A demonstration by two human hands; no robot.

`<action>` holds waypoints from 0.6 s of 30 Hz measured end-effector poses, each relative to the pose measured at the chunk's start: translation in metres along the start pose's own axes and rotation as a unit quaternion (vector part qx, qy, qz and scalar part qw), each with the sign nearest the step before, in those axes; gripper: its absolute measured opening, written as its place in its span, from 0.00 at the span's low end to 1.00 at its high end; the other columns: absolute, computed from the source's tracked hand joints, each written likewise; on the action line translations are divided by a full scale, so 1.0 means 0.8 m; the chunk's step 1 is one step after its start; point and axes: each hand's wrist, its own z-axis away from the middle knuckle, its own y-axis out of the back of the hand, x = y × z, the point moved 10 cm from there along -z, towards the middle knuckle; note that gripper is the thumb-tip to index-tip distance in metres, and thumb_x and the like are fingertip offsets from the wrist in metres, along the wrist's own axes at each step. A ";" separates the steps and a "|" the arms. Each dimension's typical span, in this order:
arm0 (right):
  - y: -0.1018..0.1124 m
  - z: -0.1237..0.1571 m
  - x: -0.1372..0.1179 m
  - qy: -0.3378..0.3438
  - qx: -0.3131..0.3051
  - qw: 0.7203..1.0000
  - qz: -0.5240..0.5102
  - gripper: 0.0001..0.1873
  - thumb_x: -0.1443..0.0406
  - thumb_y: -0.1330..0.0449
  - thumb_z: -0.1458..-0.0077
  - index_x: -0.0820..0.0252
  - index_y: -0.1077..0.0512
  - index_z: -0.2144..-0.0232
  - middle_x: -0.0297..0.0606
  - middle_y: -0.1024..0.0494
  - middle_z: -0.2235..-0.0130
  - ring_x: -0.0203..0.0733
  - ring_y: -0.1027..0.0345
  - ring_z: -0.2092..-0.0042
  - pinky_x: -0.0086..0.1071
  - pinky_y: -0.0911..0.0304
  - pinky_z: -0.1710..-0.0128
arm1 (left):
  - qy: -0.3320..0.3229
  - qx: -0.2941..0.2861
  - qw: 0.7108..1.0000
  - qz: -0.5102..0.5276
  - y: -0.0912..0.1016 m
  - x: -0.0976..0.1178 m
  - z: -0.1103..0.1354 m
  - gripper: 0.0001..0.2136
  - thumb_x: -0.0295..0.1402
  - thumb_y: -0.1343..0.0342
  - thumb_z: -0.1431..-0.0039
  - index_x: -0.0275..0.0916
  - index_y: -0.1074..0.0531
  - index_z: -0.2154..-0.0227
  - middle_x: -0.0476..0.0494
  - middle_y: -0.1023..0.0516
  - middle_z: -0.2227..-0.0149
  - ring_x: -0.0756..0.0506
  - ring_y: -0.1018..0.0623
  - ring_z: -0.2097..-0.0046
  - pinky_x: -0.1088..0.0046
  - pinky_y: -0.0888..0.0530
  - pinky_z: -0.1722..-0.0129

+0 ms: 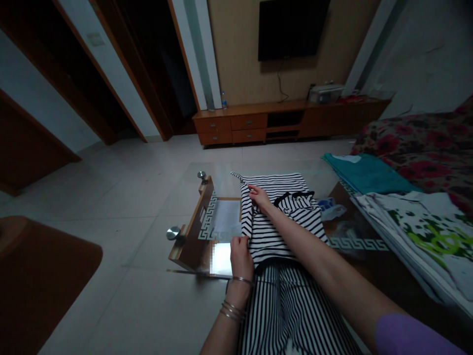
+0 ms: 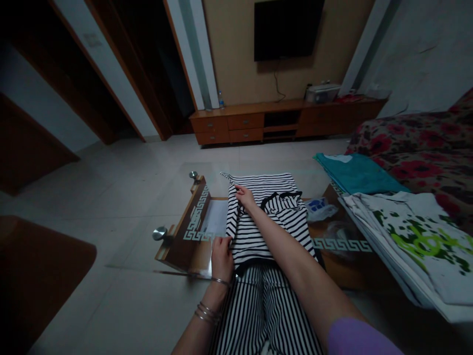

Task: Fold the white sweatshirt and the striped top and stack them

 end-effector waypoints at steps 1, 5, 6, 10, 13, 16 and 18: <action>0.006 0.001 0.011 -0.014 0.010 1.000 0.010 0.31 0.71 0.50 0.47 0.64 0.40 0.39 0.39 0.23 0.56 0.35 0.28 0.59 0.26 0.34 0.59 | -0.016 -0.004 1.000 -0.005 -0.001 0.005 0.002 0.22 0.13 0.56 0.51 0.38 0.29 0.57 0.42 0.32 0.61 0.45 0.32 0.55 0.70 0.32 0.53; 0.019 0.003 0.038 -0.059 0.029 0.995 0.069 0.26 0.74 0.48 0.50 0.66 0.31 0.47 0.42 0.23 0.56 0.40 0.29 0.55 0.30 0.36 0.54 | -0.064 -0.041 0.996 -0.036 -0.013 0.021 0.014 0.21 0.13 0.54 0.51 0.39 0.27 0.59 0.42 0.30 0.60 0.44 0.33 0.55 0.70 0.32 0.54; 0.020 0.003 0.041 -0.066 0.031 0.994 0.085 0.25 0.74 0.47 0.50 0.64 0.30 0.48 0.43 0.23 0.55 0.42 0.30 0.54 0.31 0.36 0.53 | -0.071 -0.056 0.995 -0.046 -0.016 0.022 0.018 0.20 0.14 0.54 0.51 0.39 0.27 0.60 0.42 0.30 0.61 0.44 0.33 0.55 0.70 0.32 0.55; 0.018 0.001 0.039 -0.086 0.023 0.987 0.135 0.24 0.73 0.44 0.50 0.61 0.29 0.50 0.46 0.24 0.52 0.47 0.31 0.50 0.32 0.37 0.52 | -0.084 -0.119 0.985 -0.096 -0.021 0.027 0.029 0.16 0.17 0.51 0.47 0.40 0.26 0.60 0.41 0.29 0.60 0.43 0.31 0.56 0.69 0.32 0.57; 0.015 -0.005 0.037 -0.088 0.008 0.985 0.150 0.24 0.71 0.43 0.50 0.61 0.30 0.49 0.45 0.25 0.51 0.46 0.31 0.49 0.31 0.38 0.52 | -0.093 -0.160 0.978 -0.102 -0.014 0.033 0.024 0.11 0.27 0.46 0.43 0.42 0.26 0.59 0.42 0.28 0.59 0.43 0.30 0.55 0.67 0.32 0.57; 0.015 -0.012 0.040 -0.084 -0.015 0.984 0.157 0.23 0.69 0.41 0.50 0.61 0.28 0.50 0.43 0.23 0.53 0.44 0.29 0.52 0.28 0.37 0.55 | -0.122 -0.161 0.977 -0.064 -0.006 0.047 -0.006 0.10 0.35 0.48 0.39 0.42 0.26 0.57 0.43 0.25 0.58 0.43 0.29 0.53 0.66 0.31 0.53; 0.020 -0.017 0.044 -0.087 -0.028 0.982 0.163 0.19 0.66 0.40 0.49 0.62 0.26 0.53 0.42 0.21 0.58 0.43 0.28 0.55 0.27 0.36 0.58 | -0.145 -0.134 0.979 -0.051 -0.005 0.054 -0.038 0.12 0.33 0.50 0.37 0.40 0.28 0.53 0.42 0.26 0.52 0.44 0.30 0.48 0.65 0.32 0.48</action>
